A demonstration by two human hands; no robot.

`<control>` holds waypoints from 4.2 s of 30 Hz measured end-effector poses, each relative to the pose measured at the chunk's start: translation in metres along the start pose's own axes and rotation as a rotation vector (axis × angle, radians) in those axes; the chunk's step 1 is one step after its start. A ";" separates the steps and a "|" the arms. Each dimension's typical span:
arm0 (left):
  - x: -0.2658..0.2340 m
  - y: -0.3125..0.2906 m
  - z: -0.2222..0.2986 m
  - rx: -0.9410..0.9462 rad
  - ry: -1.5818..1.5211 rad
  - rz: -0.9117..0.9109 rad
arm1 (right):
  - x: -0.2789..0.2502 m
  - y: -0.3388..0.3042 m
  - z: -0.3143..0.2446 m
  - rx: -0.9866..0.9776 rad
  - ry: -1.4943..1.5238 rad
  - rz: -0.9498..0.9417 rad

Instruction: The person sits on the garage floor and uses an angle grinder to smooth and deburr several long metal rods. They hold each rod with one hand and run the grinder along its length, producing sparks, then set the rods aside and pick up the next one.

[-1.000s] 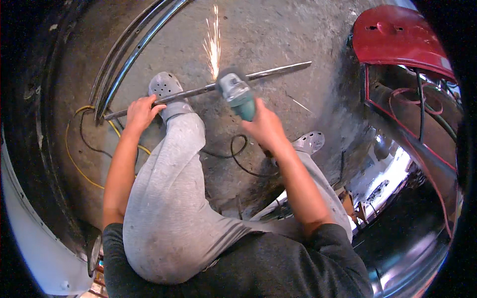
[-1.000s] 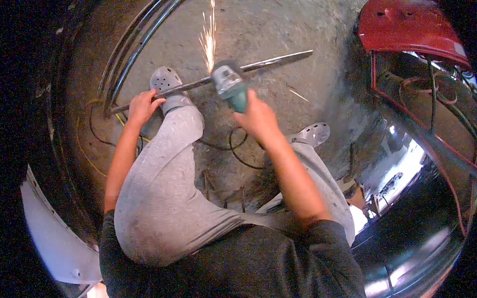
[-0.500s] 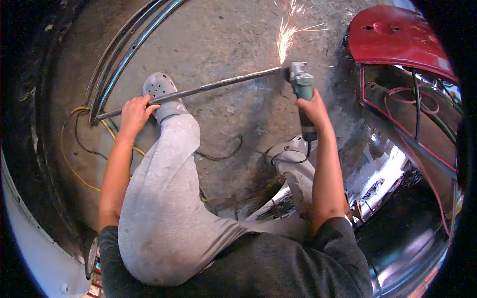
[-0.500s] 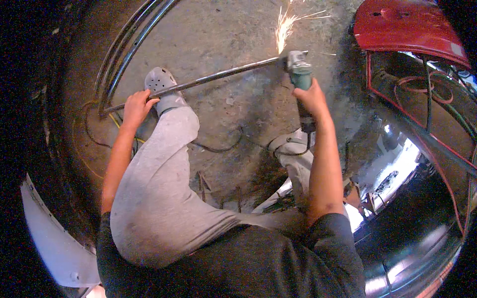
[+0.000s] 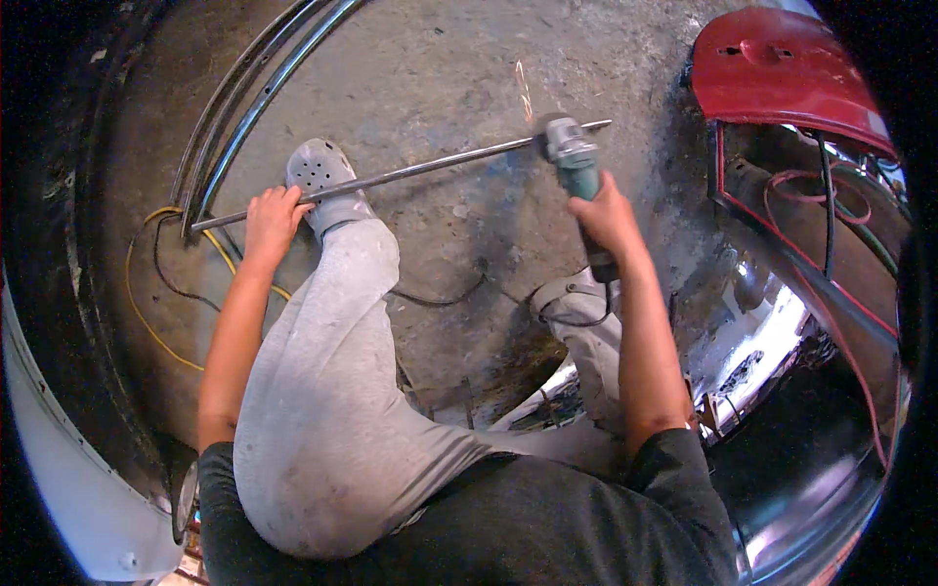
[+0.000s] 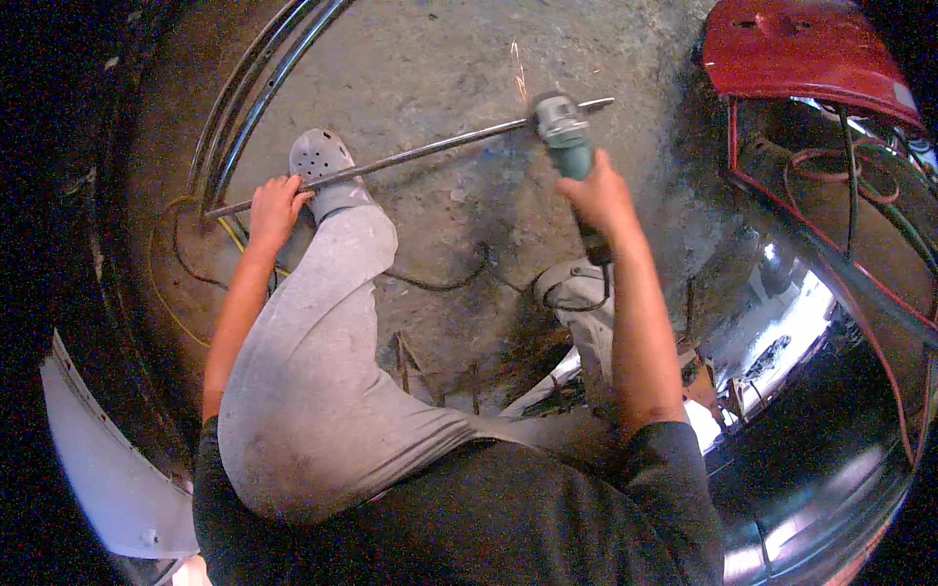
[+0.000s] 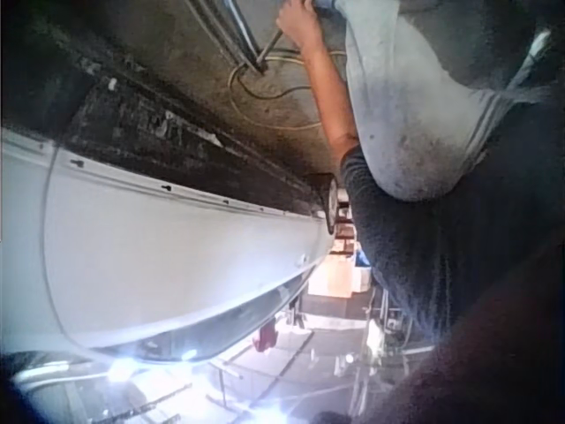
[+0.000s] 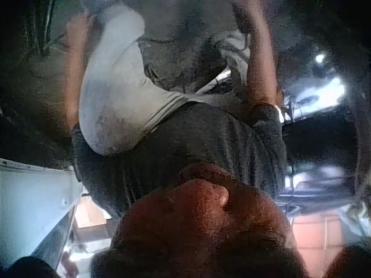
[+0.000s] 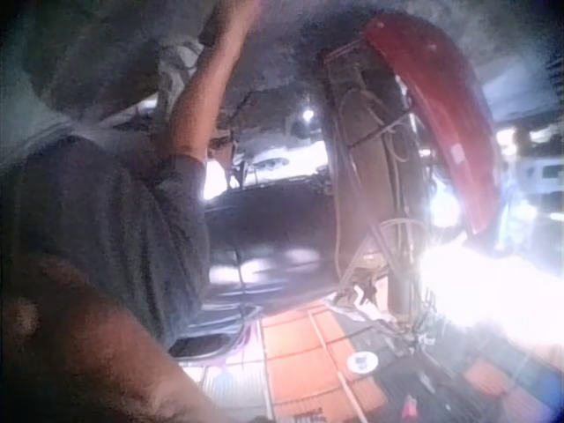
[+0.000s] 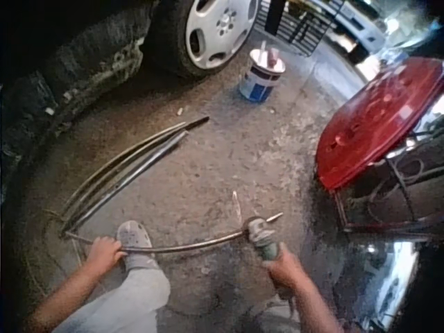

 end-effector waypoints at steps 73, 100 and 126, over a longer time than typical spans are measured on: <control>-0.015 -0.016 0.020 -0.020 0.135 0.177 | -0.077 0.033 0.122 0.151 0.147 0.290; -0.306 -0.137 0.313 0.616 -0.545 -0.293 | -0.052 -0.393 0.013 -0.732 1.372 0.277; -0.259 -0.163 0.426 0.549 -1.833 -0.320 | -0.036 -0.376 -0.071 -0.993 1.290 0.549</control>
Point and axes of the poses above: each hand's wrist, its own y-axis towards the middle knuckle, its own x-axis out of the palm, z = x × y, the point moved 8 cm from there along y, towards the middle knuckle, and after that the axes turned 15 degrees about -z, right-handed, at the moved point
